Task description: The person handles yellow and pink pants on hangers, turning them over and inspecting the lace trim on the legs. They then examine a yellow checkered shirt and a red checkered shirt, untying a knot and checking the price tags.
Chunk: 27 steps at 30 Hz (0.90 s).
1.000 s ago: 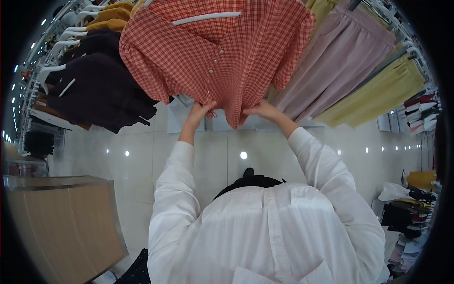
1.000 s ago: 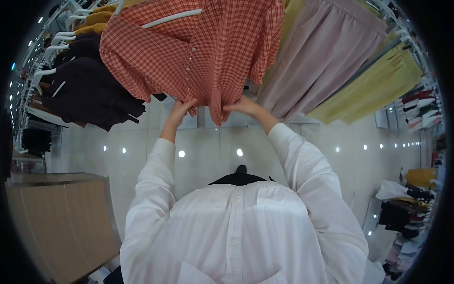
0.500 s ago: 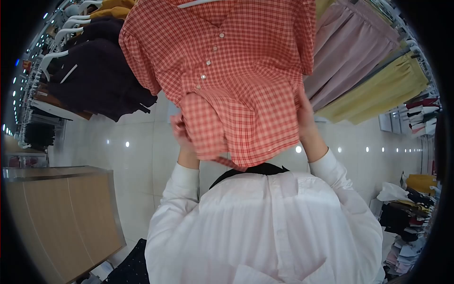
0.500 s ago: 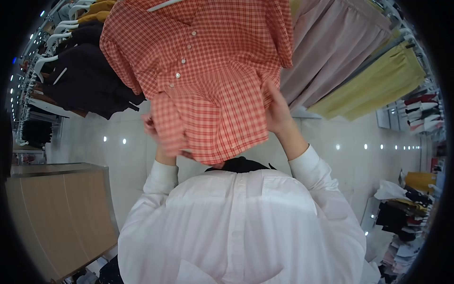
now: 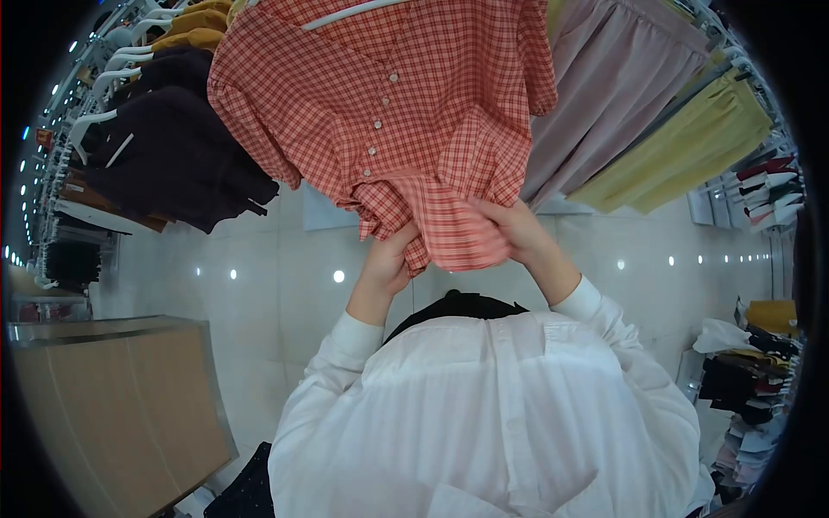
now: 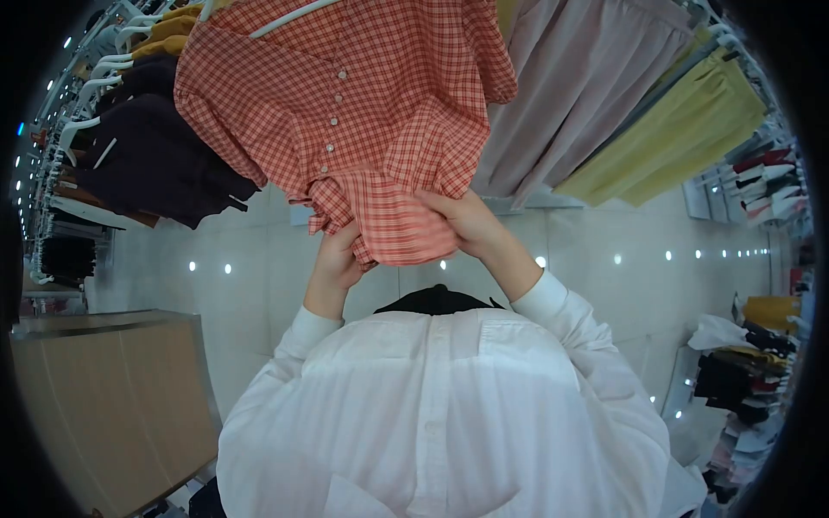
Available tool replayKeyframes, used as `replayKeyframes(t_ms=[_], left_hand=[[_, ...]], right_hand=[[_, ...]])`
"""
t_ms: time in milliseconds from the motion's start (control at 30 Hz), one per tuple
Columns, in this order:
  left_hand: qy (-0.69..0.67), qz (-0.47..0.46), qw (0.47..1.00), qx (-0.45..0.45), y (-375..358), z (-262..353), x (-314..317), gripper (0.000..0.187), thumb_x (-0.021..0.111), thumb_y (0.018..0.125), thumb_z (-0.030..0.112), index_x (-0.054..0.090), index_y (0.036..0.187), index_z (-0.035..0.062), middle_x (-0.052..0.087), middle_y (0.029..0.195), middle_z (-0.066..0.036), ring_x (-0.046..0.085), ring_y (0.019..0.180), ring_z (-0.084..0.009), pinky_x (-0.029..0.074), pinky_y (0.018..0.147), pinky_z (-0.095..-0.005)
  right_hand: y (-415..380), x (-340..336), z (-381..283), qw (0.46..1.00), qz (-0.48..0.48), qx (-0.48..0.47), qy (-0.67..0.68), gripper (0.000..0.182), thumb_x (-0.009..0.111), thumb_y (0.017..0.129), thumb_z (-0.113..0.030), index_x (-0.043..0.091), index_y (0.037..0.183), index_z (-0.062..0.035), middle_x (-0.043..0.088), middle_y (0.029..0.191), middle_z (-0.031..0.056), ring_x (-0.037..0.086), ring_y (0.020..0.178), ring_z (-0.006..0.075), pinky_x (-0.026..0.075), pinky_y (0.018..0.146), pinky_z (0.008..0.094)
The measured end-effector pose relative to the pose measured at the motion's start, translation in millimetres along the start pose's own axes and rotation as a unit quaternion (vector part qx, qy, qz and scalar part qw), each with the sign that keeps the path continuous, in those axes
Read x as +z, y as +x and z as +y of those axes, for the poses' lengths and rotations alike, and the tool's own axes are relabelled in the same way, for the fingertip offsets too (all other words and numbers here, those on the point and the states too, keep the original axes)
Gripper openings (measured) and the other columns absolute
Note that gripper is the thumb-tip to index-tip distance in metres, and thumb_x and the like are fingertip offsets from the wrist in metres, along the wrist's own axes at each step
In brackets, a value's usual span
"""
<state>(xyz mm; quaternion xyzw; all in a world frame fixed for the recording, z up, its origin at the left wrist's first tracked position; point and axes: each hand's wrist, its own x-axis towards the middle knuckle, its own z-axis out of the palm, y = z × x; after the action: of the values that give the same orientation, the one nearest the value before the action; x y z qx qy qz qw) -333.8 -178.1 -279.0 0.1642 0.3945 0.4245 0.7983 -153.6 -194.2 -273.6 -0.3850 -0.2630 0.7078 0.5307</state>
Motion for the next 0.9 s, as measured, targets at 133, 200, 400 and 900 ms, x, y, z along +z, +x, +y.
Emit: replayKeyframes(t_ms=[133, 200, 400, 900], left_hand=[[0.057, -0.165, 0.983, 0.063, 3, -2, -25, 0.011, 0.044, 0.088, 0.012, 0.049, 0.095, 0.0056, 0.054, 0.071, -0.004, 0.043, 0.046, -0.0095, 0.032, 0.038, -0.0208], [0.050, -0.142, 0.986, 0.070, 0, 3, -20, 0.009, 0.043, 0.089, 0.013, 0.047, 0.093, 0.0059, 0.050, 0.061, -0.003, 0.031, 0.036, -0.0079, 0.023, 0.034, -0.0208], [0.071, -0.018, 0.992, 0.105, -10, 5, -3, 0.016, 0.043, 0.088, 0.012, 0.046, 0.102, 0.0059, 0.054, 0.074, -0.003, 0.034, 0.040, -0.0074, 0.023, 0.035, -0.0213], [0.541, -0.047, 0.728, 0.419, 10, -19, -38, 0.021, 0.056, 0.081, 0.014, 0.056, 0.099, 0.0022, 0.058, 0.088, -0.012, 0.055, 0.087, -0.0227, 0.042, 0.079, -0.0330]], right_hand=[[0, 8, -5, 0.997, 0.055, -0.025, 0.047, 0.029, 0.049, 0.085, -0.006, 0.049, 0.112, 0.0037, 0.055, 0.108, 0.0118, 0.057, 0.092, 0.0183, 0.049, 0.078, 0.0279], [5, -2, -3, 0.993, 0.019, -0.020, 0.114, 0.028, 0.042, 0.088, -0.008, 0.048, 0.112, 0.0050, 0.055, 0.109, 0.0139, 0.058, 0.092, 0.0188, 0.050, 0.075, 0.0293], [8, 9, 2, 0.990, 0.051, -0.020, 0.131, 0.027, 0.042, 0.088, -0.011, 0.048, 0.109, 0.0049, 0.056, 0.103, 0.0132, 0.059, 0.086, 0.0208, 0.052, 0.071, 0.0313], [17, -48, 7, 0.993, 0.105, 0.030, 0.046, 0.040, 0.053, 0.082, -0.012, 0.041, 0.118, -0.0004, 0.052, 0.110, 0.0111, 0.054, 0.096, 0.0210, 0.046, 0.081, 0.0336]])
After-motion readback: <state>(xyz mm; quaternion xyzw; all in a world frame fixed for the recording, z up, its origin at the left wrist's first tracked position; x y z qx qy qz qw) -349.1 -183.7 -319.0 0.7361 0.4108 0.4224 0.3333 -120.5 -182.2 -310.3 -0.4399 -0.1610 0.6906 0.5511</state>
